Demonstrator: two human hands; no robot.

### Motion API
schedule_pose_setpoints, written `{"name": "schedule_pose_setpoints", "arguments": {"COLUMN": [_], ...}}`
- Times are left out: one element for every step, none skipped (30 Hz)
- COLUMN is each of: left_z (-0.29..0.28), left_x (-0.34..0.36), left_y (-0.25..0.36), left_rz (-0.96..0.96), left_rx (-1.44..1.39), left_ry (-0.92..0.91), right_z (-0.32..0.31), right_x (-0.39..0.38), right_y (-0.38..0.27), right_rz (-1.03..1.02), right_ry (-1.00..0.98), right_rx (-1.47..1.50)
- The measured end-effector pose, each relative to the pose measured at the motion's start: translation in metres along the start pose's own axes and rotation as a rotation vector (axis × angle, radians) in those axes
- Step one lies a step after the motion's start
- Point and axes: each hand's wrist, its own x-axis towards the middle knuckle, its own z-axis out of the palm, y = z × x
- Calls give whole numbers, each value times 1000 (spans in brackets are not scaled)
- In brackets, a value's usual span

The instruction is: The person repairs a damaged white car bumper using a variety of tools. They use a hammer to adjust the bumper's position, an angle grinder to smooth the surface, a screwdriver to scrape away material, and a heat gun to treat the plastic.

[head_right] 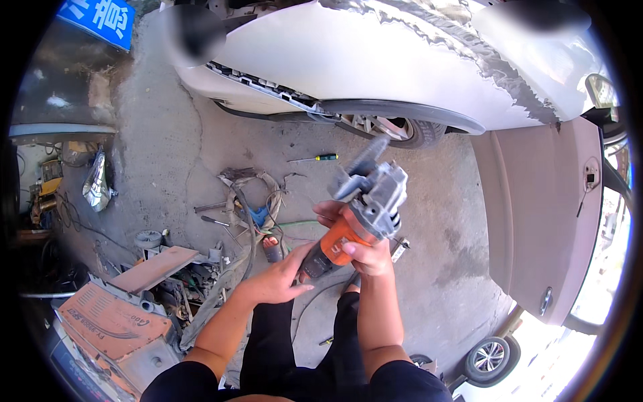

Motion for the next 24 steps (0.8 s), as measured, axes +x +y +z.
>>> {"name": "schedule_pose_setpoints", "arguments": {"left_z": [-17,-30,-38,-45,-52,-61,-68,-76,-82,-91,-101,-111,-118,-123,-126,-128,-129,-127,-125,-125,-126,-128,-128,-124], "left_x": [4,10,15,21,29,35,40,44,49,53,54,58,63,68,74,81,84,88,92,97,98,98,96,96], "left_y": [-5,-9,-14,-23,-32,-38,-39,-41,-42,-38,-35,-31,-30,-31,-31,-32,-33,-34,-35,-32,-27,-23,-19,-16], "left_rz": [-14,-23,-36,-40,-36,-39,-23,-9,3,53,42,41,42,46,74,104,125,104,83,70,39,7,-31,11], "left_rx": [21,37,50,79,112,151,159,165,170,162,124,81,40,-3,35,73,112,117,123,128,85,43,1,-56], "left_ry": [-17,-34,-47,-26,-2,20,58,95,131,144,121,95,70,58,72,86,98,95,93,89,31,-28,-87,-14], "right_z": [9,20,30,48,54,62,69,72,73,72,75,75,74,74,74,75,77,79,82,84,86,85,82,76], "right_x": [8,18,28,39,52,63,74,85,95,104,112,119,124,129,133,136,138,138,138,140,141,140,141,143], "right_y": [3,5,7,6,8,10,10,12,12,13,12,11,10,10,8,6,6,7,8,5,1,-2,-1,1], "right_rz": [20,21,29,5,-36,-52,-67,-98,-127,-143,-162,-168,-176,-208,-215,-224,-227,-230,-234,-243,-252,-203,-208,-213], "right_ry": [-10,-13,-20,-3,-12,-13,-15,-4,7,16,23,35,46,32,35,38,43,57,72,87,103,115,139,163], "right_rx": [-74,-169,-261,-310,-390,-407,-424,-457,-490,-511,-496,-498,-501,-492,-502,-511,-514,-546,-577,-614,-651,-633,-675,-716]}}
